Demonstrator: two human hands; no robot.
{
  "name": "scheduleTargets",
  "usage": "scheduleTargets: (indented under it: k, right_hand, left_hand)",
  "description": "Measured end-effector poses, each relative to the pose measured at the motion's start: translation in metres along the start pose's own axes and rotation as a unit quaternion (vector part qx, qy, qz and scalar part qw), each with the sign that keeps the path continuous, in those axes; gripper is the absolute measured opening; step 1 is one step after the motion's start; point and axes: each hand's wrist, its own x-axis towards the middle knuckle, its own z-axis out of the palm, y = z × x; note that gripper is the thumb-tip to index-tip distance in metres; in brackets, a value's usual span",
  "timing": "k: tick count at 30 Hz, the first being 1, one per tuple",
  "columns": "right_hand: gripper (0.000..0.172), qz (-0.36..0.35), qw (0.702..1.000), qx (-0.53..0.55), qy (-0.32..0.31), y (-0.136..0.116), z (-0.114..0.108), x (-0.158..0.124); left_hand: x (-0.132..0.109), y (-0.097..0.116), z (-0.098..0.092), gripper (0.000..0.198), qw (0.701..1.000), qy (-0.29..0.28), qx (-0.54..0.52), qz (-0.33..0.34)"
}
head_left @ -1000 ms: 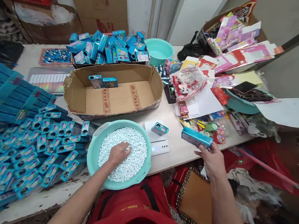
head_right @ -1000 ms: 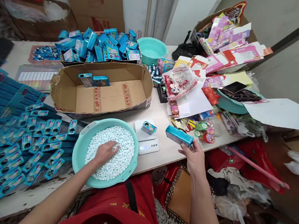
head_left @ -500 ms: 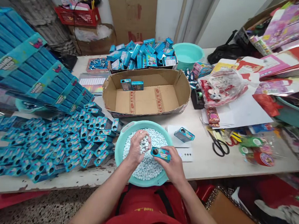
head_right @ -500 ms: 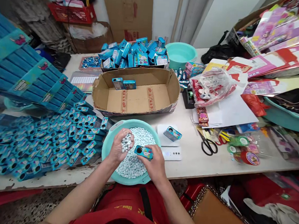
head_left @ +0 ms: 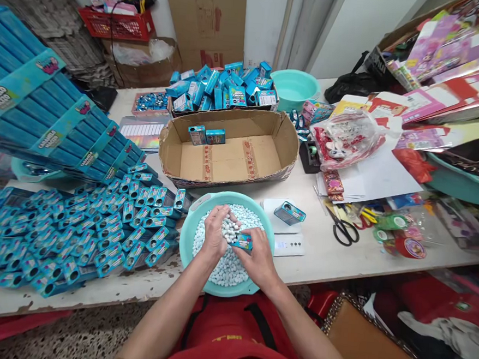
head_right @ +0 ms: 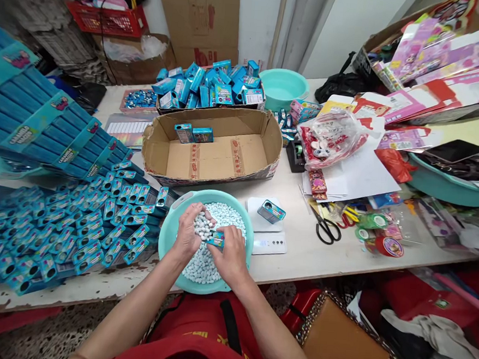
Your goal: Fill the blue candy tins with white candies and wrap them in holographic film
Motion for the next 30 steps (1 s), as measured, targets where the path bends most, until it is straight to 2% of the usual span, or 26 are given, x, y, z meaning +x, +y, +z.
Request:
scheduleTargets:
  k: [5, 17, 25, 30]
  right_hand:
    - [0.025, -0.003, 1.000, 0.021, 0.004, -0.003, -0.002, 0.000]
    - [0.026, 0.007, 1.000, 0.021, 0.002, -0.005, 0.004, -0.001]
    - [0.028, 0.007, 0.999, 0.039, 0.001, -0.008, 0.008, 0.000]
    - [0.029, 0.008, 0.999, 0.044, 0.018, -0.006, 0.005, 0.004]
  left_hand:
    - [0.000, -0.001, 0.000, 0.033, 0.999, 0.040, 0.009, 0.003]
    - [-0.003, 0.003, 0.003, 0.040, 1.000, 0.004, 0.014, 0.025]
    - [-0.003, -0.001, -0.003, 0.032, 0.997, 0.024, 0.010, 0.072]
    - [-0.003, -0.001, 0.000, 0.028, 0.997, -0.002, 0.039, 0.074]
